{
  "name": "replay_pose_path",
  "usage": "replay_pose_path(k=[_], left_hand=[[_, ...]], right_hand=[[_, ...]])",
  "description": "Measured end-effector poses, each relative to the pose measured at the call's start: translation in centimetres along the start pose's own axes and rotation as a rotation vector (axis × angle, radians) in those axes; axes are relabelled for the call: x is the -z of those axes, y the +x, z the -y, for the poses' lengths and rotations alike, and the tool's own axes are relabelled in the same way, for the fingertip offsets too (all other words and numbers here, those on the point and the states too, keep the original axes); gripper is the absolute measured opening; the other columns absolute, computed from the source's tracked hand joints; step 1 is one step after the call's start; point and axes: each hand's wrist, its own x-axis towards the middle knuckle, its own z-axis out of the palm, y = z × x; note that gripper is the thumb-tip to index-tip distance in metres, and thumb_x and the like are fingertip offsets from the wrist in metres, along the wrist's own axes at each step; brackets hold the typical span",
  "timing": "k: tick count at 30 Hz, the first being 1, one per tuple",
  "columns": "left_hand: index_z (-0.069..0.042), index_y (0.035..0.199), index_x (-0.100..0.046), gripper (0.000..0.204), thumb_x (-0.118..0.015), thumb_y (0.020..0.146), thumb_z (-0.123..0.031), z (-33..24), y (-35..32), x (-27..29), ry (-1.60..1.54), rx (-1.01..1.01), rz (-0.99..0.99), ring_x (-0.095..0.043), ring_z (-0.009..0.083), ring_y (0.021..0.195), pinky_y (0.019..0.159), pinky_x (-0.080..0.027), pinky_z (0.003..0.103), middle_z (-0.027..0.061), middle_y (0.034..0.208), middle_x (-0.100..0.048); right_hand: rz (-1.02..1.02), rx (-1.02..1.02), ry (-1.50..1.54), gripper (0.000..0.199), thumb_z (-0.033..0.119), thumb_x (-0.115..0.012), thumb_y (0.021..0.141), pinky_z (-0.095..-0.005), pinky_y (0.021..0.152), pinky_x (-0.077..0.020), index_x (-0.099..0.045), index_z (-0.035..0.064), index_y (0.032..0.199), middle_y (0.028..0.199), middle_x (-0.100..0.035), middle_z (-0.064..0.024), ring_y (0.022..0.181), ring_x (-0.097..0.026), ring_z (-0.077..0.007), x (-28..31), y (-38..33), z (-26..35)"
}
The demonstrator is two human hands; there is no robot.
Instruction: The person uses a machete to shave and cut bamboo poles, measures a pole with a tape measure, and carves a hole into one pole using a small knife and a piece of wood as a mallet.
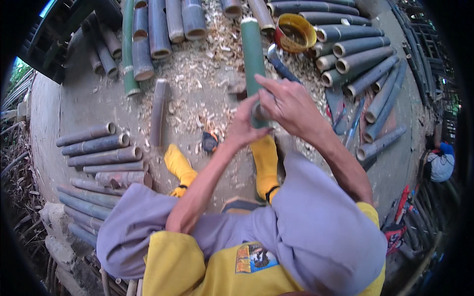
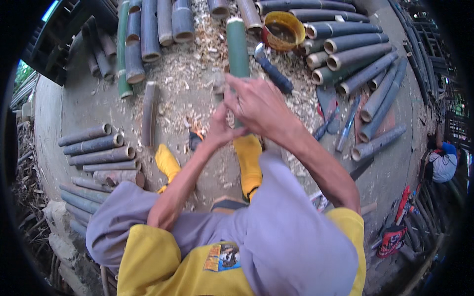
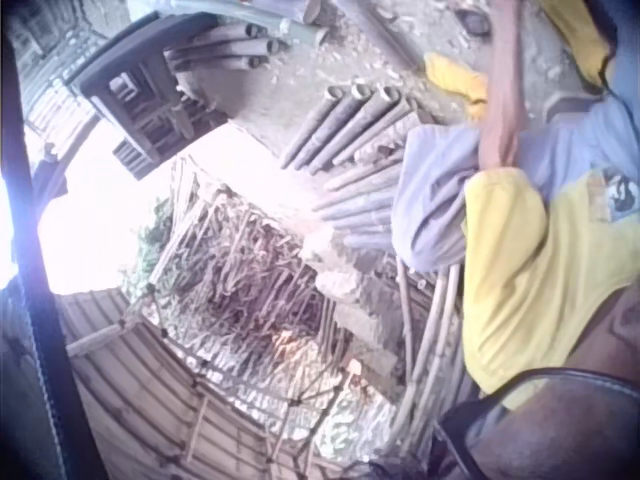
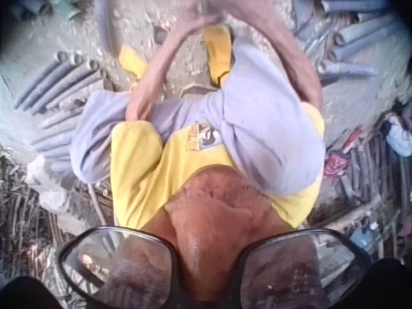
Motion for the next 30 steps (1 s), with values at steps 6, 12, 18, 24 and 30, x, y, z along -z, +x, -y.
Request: replay_pose_path(k=[6,12,18,24,30], left_hand=[[-0.004,0.11,-0.057,0.059,-0.083,0.058,-0.015,-2.2,2.1,-1.9,-0.179,-0.037,0.091,-0.056,0.032,0.108,0.093,-0.046,0.039,0.0152,0.115,-0.057],[-0.003,0.114,-0.056,0.065,-0.084,0.058,-0.021,-1.2,2.0,-2.6,-0.189,-0.044,0.041,-0.056,0.0335,0.106,0.091,-0.045,0.041,0.0162,0.113,-0.057],[-0.002,0.095,-0.061,0.046,-0.081,0.058,-0.021,-2.2,3.4,-3.2,-0.058,-0.19,0.063,-0.061,0.0313,0.085,0.076,-0.048,0.039,0.0124,0.091,-0.062],[-0.002,0.085,-0.057,0.032,-0.075,0.063,-0.017,-2.7,2.9,-3.2,0.004,-0.199,-0.003,-0.059,0.0331,0.073,0.067,-0.046,0.04,0.0129,0.077,-0.058],[-0.001,0.088,-0.056,0.035,-0.075,0.062,-0.014,-2.6,2.7,-3.1,0.021,-0.22,0.044,-0.059,0.0349,0.07,0.065,-0.045,0.042,0.0156,0.077,-0.057]], right_hand=[[0.068,-0.028,-0.024,0.028,0.018,-0.055,0.084,-0.0431,0.087,-0.0485,-0.066,-0.0035,0.099,0.089,-0.066,-0.0204,0.092,-0.064,-0.037,1.4,0.4,0.9],[0.076,-0.138,0.318,0.031,0.015,-0.058,0.084,-0.0391,0.081,-0.052,-0.065,-0.0064,0.105,0.095,-0.069,-0.0173,0.092,-0.067,-0.0292,0.5,-0.1,-1.3],[-0.14,-0.21,0.97,0.019,0.01,-0.055,0.087,-0.0274,0.068,-0.049,-0.065,-0.0065,0.091,0.081,-0.067,-0.0094,0.074,-0.062,-0.0144,-0.7,-2.1,-2.5],[-0.205,-0.239,0.979,0.014,0.008,-0.06,0.087,-0.0209,0.056,-0.0444,-0.063,-0.0037,0.079,0.07,-0.063,-0.0038,0.062,-0.055,-0.0049,-2.4,-3.7,-2.1],[-0.216,-0.244,0.859,0.021,0.012,-0.059,0.089,-0.0206,0.054,-0.0435,-0.063,-0.0033,0.076,0.065,-0.061,-0.0023,0.06,-0.054,-0.0034,-1.7,-3.5,-1.7]])
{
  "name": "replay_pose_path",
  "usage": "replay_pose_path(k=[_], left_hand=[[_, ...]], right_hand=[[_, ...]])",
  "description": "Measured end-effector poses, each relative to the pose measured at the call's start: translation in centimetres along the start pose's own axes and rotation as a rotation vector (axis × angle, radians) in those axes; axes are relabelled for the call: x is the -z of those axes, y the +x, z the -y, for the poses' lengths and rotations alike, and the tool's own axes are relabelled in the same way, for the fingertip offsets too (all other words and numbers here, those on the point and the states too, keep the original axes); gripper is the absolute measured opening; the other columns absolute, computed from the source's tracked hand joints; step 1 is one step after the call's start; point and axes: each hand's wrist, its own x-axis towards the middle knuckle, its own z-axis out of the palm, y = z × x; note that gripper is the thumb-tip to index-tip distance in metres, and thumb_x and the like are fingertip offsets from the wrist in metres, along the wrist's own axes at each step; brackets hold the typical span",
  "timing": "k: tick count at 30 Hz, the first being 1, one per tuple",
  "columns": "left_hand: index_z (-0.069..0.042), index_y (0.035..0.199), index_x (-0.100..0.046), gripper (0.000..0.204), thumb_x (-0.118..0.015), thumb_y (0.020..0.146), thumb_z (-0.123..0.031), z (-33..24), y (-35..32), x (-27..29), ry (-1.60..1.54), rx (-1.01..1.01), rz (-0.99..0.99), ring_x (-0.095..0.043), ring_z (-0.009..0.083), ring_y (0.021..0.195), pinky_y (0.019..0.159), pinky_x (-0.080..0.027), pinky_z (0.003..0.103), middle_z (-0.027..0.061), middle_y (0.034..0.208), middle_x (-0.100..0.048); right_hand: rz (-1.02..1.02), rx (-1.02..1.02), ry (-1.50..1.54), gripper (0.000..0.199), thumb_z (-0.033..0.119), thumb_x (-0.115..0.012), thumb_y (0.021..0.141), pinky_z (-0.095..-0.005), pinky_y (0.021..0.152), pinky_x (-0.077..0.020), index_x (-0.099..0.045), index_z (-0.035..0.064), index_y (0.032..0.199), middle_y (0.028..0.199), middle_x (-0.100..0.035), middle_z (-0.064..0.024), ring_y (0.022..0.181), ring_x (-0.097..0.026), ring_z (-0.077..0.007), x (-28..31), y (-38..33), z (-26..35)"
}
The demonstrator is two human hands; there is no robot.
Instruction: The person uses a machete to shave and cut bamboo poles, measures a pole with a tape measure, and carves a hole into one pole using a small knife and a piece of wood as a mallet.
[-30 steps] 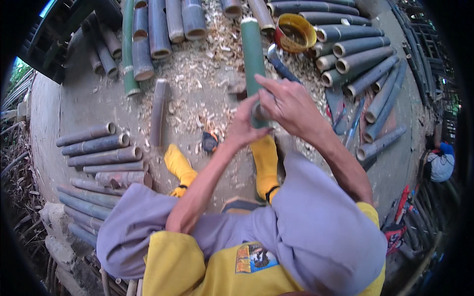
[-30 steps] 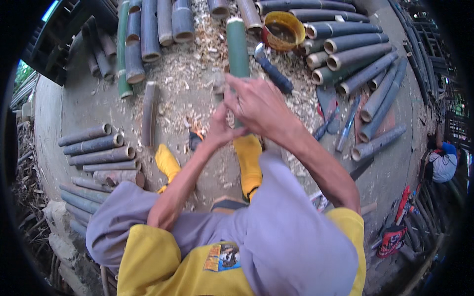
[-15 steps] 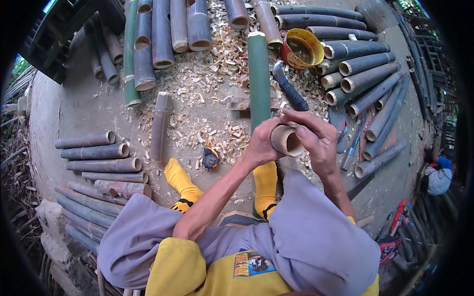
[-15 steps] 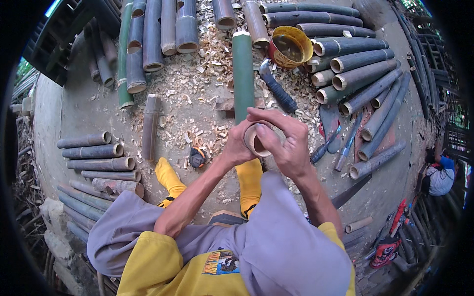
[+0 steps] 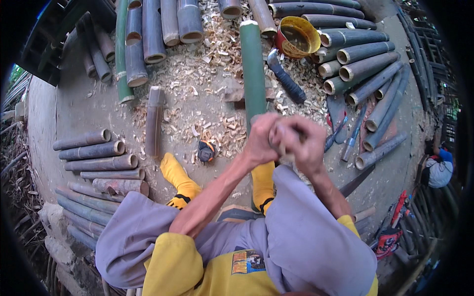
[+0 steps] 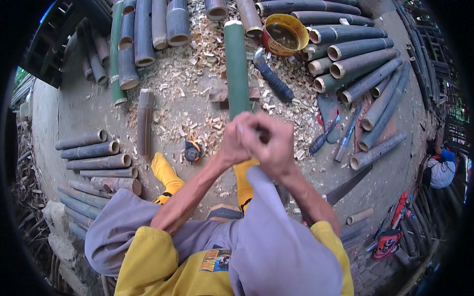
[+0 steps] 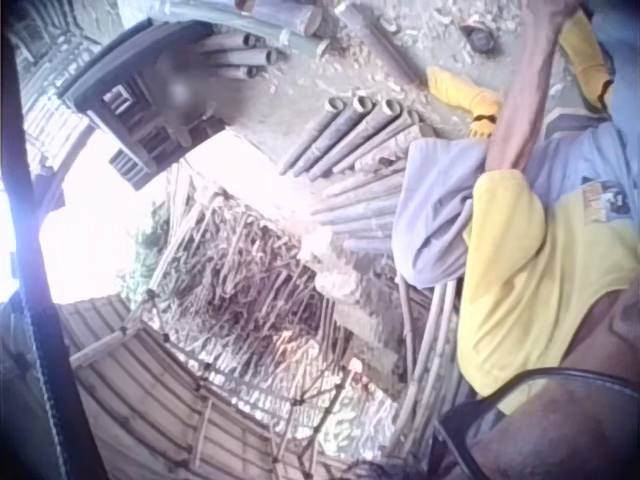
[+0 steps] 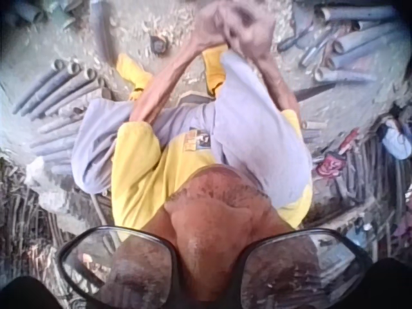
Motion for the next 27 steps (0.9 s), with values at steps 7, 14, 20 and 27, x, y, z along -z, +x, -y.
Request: replay_pose_path(k=[7,14,20,27], left_hand=[[-0.002,0.09,-0.055,0.055,-0.084,0.048,-0.021,-2.5,1.2,0.2,-0.087,0.053,0.043,-0.061,0.0317,0.074,0.068,-0.047,0.04,0.0139,0.082,-0.059],[0.002,0.103,-0.058,0.051,-0.078,0.062,-0.021,-4.6,5.7,4.7,0.076,0.48,-0.075,-0.061,0.0319,0.083,0.083,-0.048,0.041,0.0131,0.086,-0.06],[-0.003,0.126,-0.048,0.064,-0.075,0.071,-0.019,2.0,7.2,14.9,0.845,0.079,-0.448,-0.054,0.0254,0.1,0.084,-0.048,0.039,0.0126,0.115,-0.05],[-0.004,0.109,-0.059,0.038,-0.068,0.072,-0.005,4.8,3.5,13.3,0.546,0.398,-0.393,-0.054,0.0217,0.095,0.082,-0.047,0.035,0.0108,0.103,-0.053]], right_hand=[[-0.018,0.098,-0.138,0.014,0.009,-0.06,0.087,-0.0231,0.053,-0.043,-0.063,-0.0034,0.084,0.069,-0.061,-0.004,0.06,-0.052,-0.0055,0.8,1.2,4.6],[-0.206,0.057,-0.093,0.031,0.017,-0.063,0.088,-0.0248,0.079,-0.047,-0.059,0.002,0.115,0.092,-0.062,-0.006,0.084,-0.058,-0.0102,3.5,5.6,1.7],[-0.092,0.045,-0.589,0.03,0.007,-0.06,0.081,-0.0362,0.072,-0.0523,-0.059,0.0019,0.11,0.088,-0.063,-0.0142,0.077,-0.064,-0.0239,3.6,11.7,-8.0],[0.016,0.402,-1.437,0.04,0.005,-0.052,0.084,-0.0453,0.072,-0.0505,-0.049,0.0098,0.123,0.097,-0.061,-0.0175,0.096,-0.057,-0.0337,5.1,25.5,-14.3]])
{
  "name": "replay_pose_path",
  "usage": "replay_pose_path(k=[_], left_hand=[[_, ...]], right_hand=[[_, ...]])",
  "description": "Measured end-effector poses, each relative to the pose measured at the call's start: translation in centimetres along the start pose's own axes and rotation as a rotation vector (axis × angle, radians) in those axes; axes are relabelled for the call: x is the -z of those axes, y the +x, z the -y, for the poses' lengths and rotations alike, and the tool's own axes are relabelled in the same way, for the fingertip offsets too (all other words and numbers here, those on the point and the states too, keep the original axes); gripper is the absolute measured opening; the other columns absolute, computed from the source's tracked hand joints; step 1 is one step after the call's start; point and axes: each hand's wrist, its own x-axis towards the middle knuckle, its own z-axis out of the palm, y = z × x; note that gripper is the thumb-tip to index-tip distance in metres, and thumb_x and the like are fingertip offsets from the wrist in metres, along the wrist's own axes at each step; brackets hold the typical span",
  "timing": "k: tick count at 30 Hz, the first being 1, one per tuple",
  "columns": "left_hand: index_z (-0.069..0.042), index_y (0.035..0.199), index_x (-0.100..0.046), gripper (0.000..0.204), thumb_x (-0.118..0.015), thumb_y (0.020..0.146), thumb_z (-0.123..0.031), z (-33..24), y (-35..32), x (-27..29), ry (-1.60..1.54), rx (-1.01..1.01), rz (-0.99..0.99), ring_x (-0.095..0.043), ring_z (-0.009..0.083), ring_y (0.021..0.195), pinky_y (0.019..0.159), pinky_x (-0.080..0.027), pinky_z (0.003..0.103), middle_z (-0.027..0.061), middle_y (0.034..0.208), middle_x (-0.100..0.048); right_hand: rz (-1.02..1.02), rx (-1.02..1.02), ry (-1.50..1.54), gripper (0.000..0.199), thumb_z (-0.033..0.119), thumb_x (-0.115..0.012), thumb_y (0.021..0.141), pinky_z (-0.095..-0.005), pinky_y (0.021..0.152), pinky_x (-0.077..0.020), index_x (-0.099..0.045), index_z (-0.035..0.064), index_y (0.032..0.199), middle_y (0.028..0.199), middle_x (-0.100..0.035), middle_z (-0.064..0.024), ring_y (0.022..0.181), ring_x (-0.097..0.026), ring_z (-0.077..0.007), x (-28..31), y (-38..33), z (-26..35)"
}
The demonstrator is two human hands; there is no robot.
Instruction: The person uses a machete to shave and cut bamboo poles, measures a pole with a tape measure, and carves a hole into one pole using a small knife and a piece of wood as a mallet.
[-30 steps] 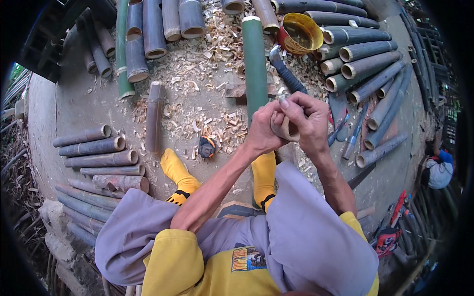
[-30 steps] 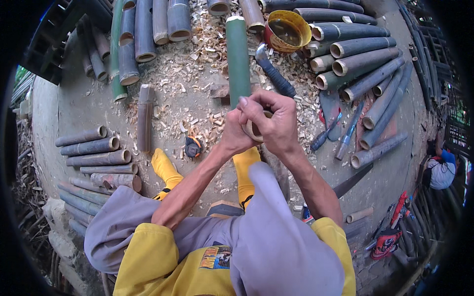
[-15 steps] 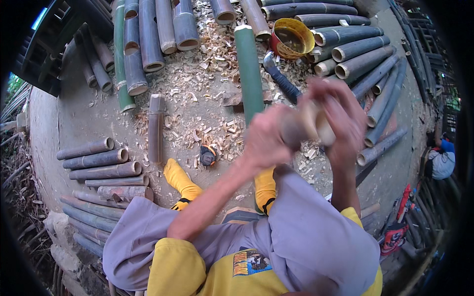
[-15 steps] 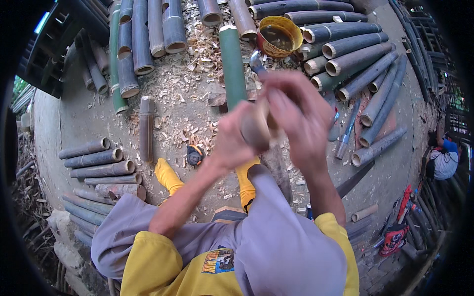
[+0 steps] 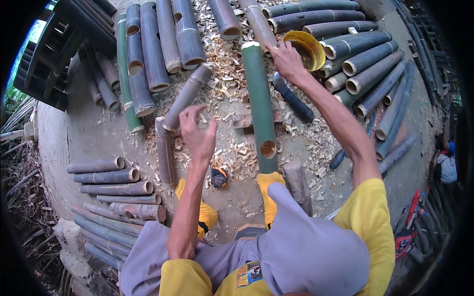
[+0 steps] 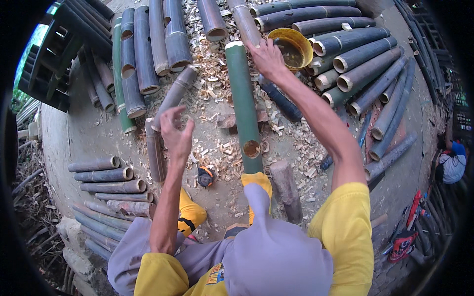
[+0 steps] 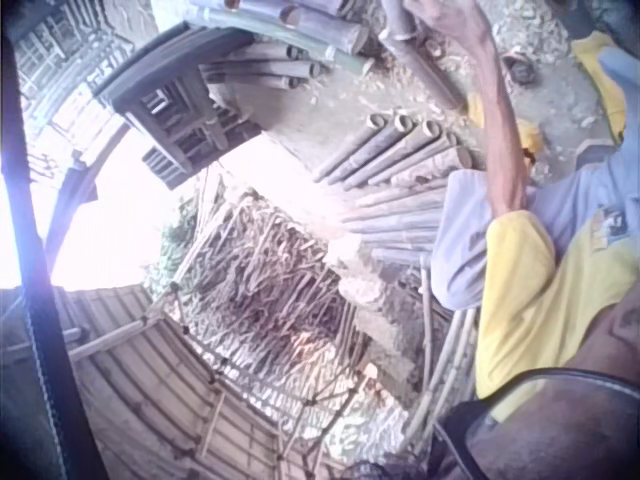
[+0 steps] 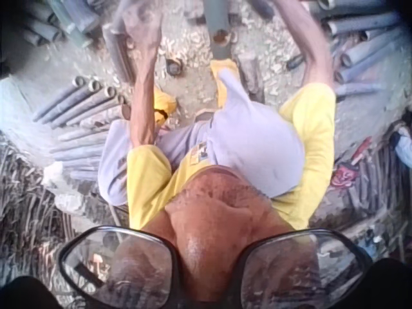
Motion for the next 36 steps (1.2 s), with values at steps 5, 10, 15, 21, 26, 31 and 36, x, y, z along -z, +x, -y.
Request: replay_pose_path(k=[5,10,15,21,26,31,36], left_hand=[[-0.004,0.103,-0.064,0.03,-0.066,0.072,-0.003,1.9,-2.4,-0.7,-0.024,0.103,0.129,-0.06,0.0197,0.086,0.076,-0.051,0.032,0.0087,0.098,-0.058],[-0.003,0.102,-0.064,0.029,-0.065,0.074,-0.002,2.0,-2.6,-1.8,-0.127,0.155,0.191,-0.061,0.0195,0.087,0.078,-0.051,0.032,0.0087,0.099,-0.06],[-0.001,0.104,-0.063,0.027,-0.066,0.079,-0.011,0.9,-1.9,-2.9,-0.371,0.278,0.325,-0.062,0.0196,0.089,0.075,-0.053,0.032,0.0099,0.099,-0.06],[0.002,0.136,-0.037,0.07,-0.039,0.093,-0.053,-3.9,1.5,-4.0,-1.256,0.75,0.752,-0.058,0.034,0.11,0.088,-0.053,0.045,0.0223,0.124,-0.055],[0.004,0.127,-0.045,0.068,-0.06,0.082,-0.045,-4.6,5.0,-4.0,-1.41,0.783,0.955,-0.067,0.0301,0.087,0.076,-0.058,0.041,0.0199,0.102,-0.064],[0.002,0.118,-0.047,0.06,-0.074,0.07,-0.022,-5.6,-0.1,-1.6,-1.055,0.426,0.722,-0.066,0.0234,0.078,0.074,-0.057,0.039,0.0153,0.091,-0.064],[0.002,0.112,-0.051,0.059,-0.081,0.065,-0.019,-10.3,-0.6,6.2,-1.032,0.199,0.572,-0.063,0.019,0.081,0.076,-0.054,0.034,0.0108,0.093,-0.063]], right_hand=[[0.168,0.191,-0.346,0.04,0.014,-0.052,0.087,-0.0404,0.071,-0.0509,-0.047,0.0164,0.126,0.094,-0.063,-0.016,0.096,-0.058,-0.0295,-4.2,4.7,-2.4],[0.029,0.172,-0.135,0.04,0.01,-0.051,0.085,-0.0429,0.069,-0.0526,-0.047,0.0102,0.125,0.087,-0.064,-0.0215,0.082,-0.064,-0.0324,-3.1,5.5,-3.7],[-0.061,-0.299,0.912,0.048,0.007,-0.056,0.077,-0.0344,0.059,-0.0522,-0.044,0.0014,0.123,0.077,-0.063,-0.0181,0.065,-0.064,-0.0212,6.6,0.0,0.5],[0.001,-0.69,1.924,0.071,-0.01,-0.065,0.075,-0.0336,0.066,-0.058,-0.022,0.0084,0.129,0.103,-0.059,-0.0197,0.085,-0.067,-0.0243,15.0,-15.7,14.6],[0.341,-0.478,1.629,0.077,-0.003,-0.065,0.079,-0.0304,0.07,-0.0551,-0.021,0.0127,0.14,0.099,-0.06,-0.0166,0.082,-0.065,-0.0174,15.8,-22.5,17.5],[0.224,-0.604,1.329,0.05,0.005,-0.063,0.081,-0.0276,0.069,-0.0535,-0.049,0.0056,0.129,0.09,-0.064,-0.0092,0.075,-0.062,-0.0122,15.4,-29.5,12.3],[0.17,-0.781,1.279,0.039,0.003,-0.062,0.083,-0.0245,0.067,-0.0513,-0.055,0.0027,0.121,0.087,-0.064,-0.0081,0.073,-0.061,-0.0107,14.2,-32.9,10.8]])
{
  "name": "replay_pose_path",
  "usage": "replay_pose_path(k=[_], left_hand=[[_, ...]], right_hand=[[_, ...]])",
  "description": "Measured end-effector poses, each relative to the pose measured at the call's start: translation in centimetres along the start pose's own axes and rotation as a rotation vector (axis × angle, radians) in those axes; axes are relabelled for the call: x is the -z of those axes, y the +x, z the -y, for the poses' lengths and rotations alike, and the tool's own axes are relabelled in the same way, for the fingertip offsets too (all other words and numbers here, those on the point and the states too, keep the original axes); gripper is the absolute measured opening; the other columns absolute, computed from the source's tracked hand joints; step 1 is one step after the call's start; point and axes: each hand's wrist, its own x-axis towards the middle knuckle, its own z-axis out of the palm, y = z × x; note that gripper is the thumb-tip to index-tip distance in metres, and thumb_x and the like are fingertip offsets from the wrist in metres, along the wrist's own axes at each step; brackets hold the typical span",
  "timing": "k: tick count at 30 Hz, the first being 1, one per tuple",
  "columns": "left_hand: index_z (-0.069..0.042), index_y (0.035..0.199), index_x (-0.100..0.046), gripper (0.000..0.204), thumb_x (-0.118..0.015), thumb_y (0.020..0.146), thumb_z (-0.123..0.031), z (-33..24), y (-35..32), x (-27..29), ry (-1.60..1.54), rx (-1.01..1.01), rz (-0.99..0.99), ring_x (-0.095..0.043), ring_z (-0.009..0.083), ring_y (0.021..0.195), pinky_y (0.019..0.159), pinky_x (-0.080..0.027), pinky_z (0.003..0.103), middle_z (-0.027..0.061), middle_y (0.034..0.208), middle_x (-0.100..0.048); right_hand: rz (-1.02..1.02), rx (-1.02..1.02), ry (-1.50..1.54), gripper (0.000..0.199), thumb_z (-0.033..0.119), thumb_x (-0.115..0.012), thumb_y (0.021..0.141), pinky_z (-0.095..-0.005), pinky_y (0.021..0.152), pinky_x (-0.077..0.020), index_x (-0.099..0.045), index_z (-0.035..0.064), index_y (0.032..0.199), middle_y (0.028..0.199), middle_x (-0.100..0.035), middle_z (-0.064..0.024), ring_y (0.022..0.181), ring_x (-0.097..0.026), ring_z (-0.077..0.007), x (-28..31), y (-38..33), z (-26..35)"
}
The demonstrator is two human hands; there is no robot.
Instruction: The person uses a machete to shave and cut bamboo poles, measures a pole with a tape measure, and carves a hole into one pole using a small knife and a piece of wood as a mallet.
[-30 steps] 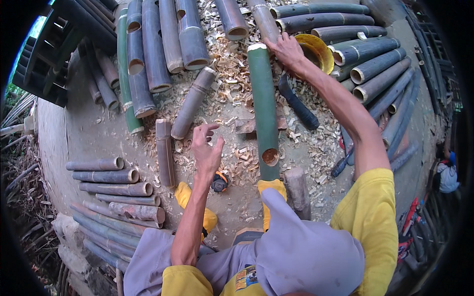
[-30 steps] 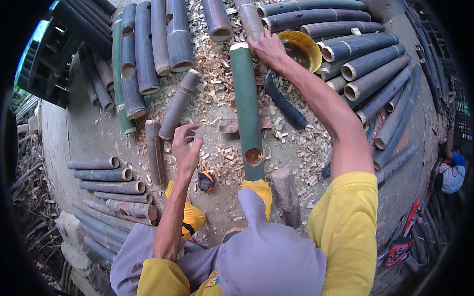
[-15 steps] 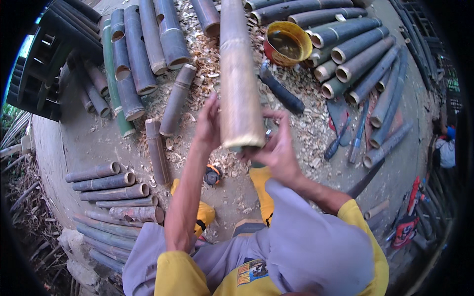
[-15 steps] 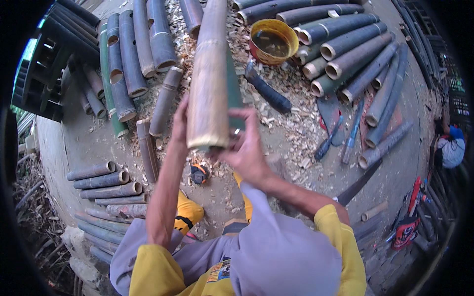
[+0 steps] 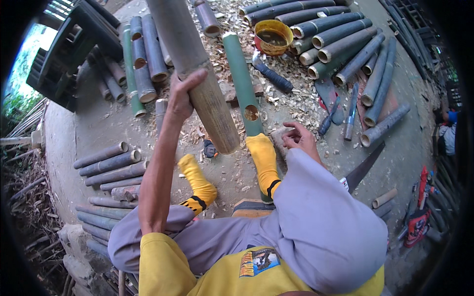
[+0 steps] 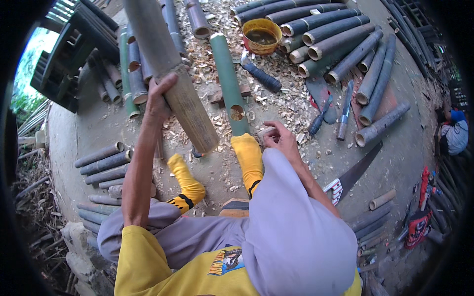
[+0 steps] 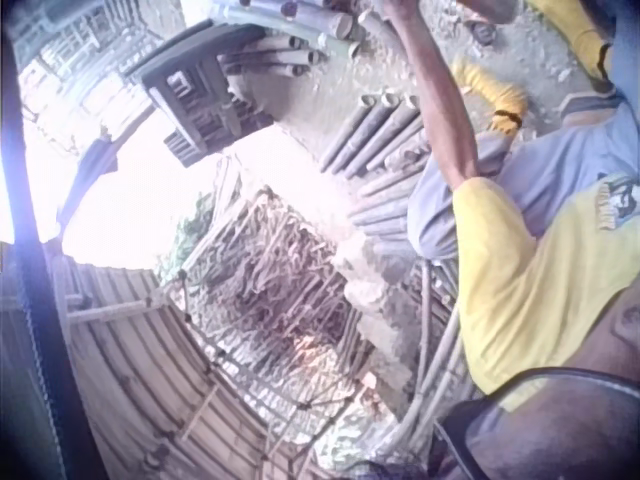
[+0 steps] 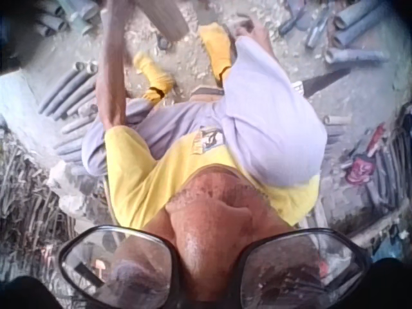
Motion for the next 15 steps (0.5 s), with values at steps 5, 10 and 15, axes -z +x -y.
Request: replay_pose_path(k=[5,10,15], left_hand=[[-0.001,0.109,-0.052,0.055,-0.082,0.067,-0.02,-4.3,-0.6,-0.7,0.285,-0.4,-0.233,-0.063,0.0174,0.082,0.075,-0.054,0.032,0.0101,0.095,-0.063],[-0.002,0.106,-0.053,0.052,-0.082,0.065,-0.017,-8.0,-0.7,-1.3,0.357,-0.529,-0.227,-0.063,0.0167,0.08,0.076,-0.053,0.033,0.008,0.093,-0.063],[0.0,0.093,-0.06,0.038,-0.079,0.063,-0.014,-12.5,-0.6,-0.1,0.388,-0.365,-0.102,-0.062,0.0159,0.076,0.074,-0.052,0.031,0.0068,0.084,-0.063]], right_hand=[[0.045,0.204,-0.106,0.032,0.007,-0.062,0.082,-0.0287,0.063,-0.0517,-0.06,0.0013,0.113,0.081,-0.067,-0.0113,0.07,-0.064,-0.0141,-0.4,-0.1,0.1],[-0.081,0.207,-0.238,0.031,0.008,-0.061,0.082,-0.0295,0.065,-0.0517,-0.061,0.003,0.113,0.08,-0.067,-0.0107,0.072,-0.064,-0.0157,3.4,-2.2,-0.6],[-0.205,0.116,-0.302,0.03,0.003,-0.059,0.082,-0.0267,0.058,-0.0497,-0.061,0.0034,0.112,0.074,-0.063,-0.0065,0.066,-0.062,-0.0117,10.7,-5.3,-2.6]])
